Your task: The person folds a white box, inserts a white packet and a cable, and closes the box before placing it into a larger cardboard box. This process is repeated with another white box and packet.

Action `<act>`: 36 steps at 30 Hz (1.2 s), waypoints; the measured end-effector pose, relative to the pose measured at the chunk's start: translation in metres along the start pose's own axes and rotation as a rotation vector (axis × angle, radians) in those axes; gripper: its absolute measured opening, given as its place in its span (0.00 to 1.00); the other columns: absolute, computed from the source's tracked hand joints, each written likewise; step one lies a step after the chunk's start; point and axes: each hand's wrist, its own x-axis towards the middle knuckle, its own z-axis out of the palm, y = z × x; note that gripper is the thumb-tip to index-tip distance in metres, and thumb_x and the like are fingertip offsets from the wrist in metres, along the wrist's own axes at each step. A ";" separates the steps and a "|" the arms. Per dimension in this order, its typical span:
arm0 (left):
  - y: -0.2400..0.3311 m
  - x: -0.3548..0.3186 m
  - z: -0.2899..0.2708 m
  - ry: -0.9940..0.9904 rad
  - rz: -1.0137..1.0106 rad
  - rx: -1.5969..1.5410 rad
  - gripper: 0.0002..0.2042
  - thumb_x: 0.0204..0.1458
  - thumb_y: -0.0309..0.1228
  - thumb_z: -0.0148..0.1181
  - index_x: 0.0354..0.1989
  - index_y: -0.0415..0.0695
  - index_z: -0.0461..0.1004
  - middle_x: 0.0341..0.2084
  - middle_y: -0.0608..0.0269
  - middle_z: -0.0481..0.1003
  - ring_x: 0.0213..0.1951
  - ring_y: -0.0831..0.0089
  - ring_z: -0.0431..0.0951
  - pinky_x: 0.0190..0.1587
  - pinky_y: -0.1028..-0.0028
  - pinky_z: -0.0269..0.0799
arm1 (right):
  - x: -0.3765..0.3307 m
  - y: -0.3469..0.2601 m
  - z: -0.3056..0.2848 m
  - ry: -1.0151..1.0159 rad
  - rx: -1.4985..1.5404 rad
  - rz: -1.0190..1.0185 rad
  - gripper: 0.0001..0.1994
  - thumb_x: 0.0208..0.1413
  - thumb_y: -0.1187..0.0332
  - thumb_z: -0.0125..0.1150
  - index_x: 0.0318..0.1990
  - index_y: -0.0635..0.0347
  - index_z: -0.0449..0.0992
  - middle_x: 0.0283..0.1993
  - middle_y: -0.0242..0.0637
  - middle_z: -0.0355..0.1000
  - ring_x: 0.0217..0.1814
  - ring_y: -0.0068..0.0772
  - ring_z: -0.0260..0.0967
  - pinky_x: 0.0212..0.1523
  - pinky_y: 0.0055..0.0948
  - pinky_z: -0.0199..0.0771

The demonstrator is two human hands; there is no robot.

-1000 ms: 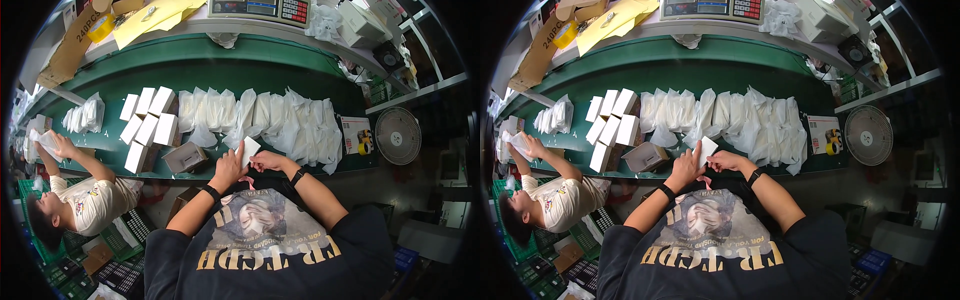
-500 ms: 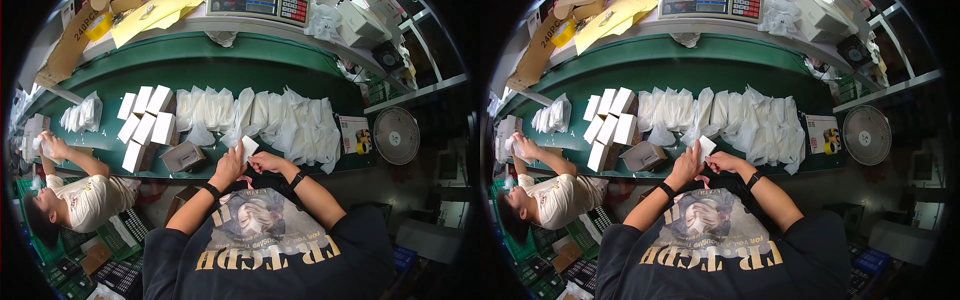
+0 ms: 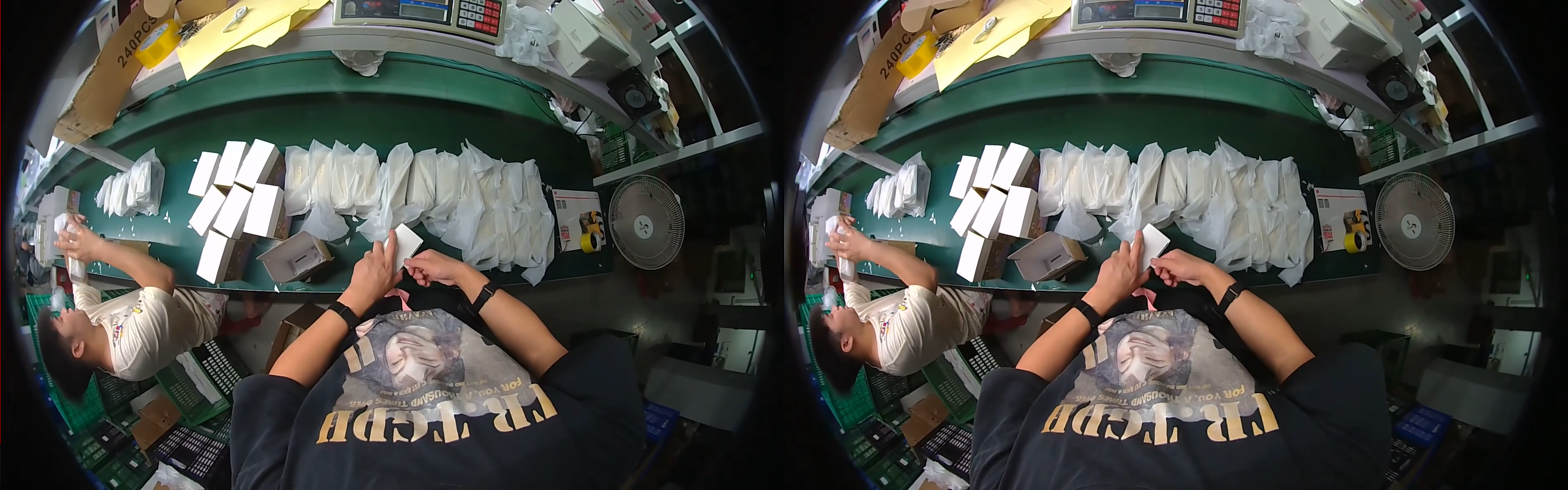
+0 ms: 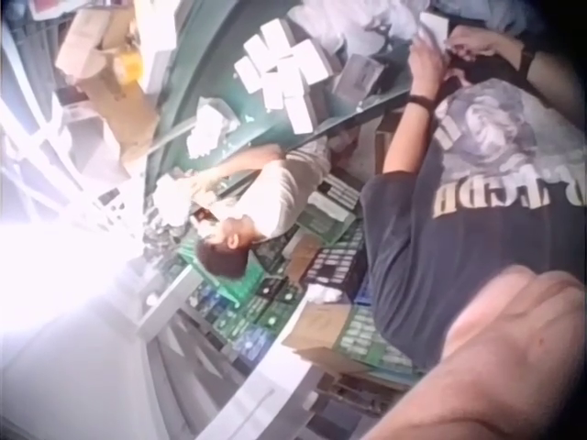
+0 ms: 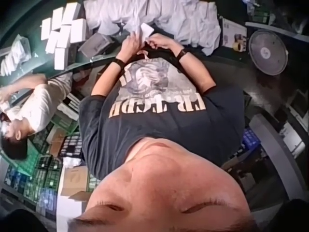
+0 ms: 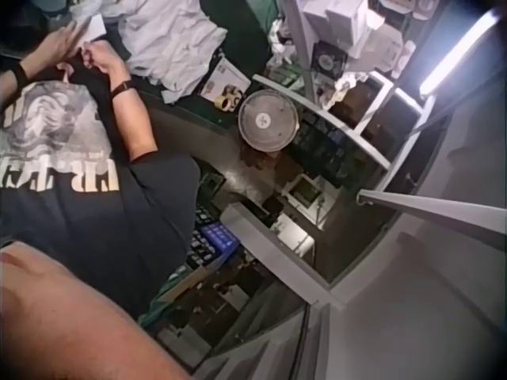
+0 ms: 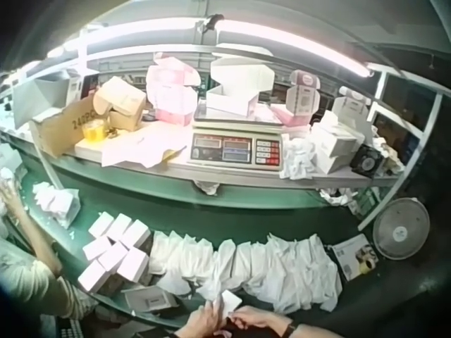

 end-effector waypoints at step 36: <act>0.003 0.003 -0.001 0.001 -0.016 0.082 0.49 0.45 0.48 0.68 0.70 0.32 0.52 0.39 0.51 0.69 0.34 0.60 0.78 0.30 0.69 0.77 | 0.000 -0.007 0.002 -0.086 0.068 0.030 0.13 0.70 0.59 0.48 0.32 0.53 0.66 0.21 0.24 0.59 0.23 0.24 0.61 0.25 0.26 0.63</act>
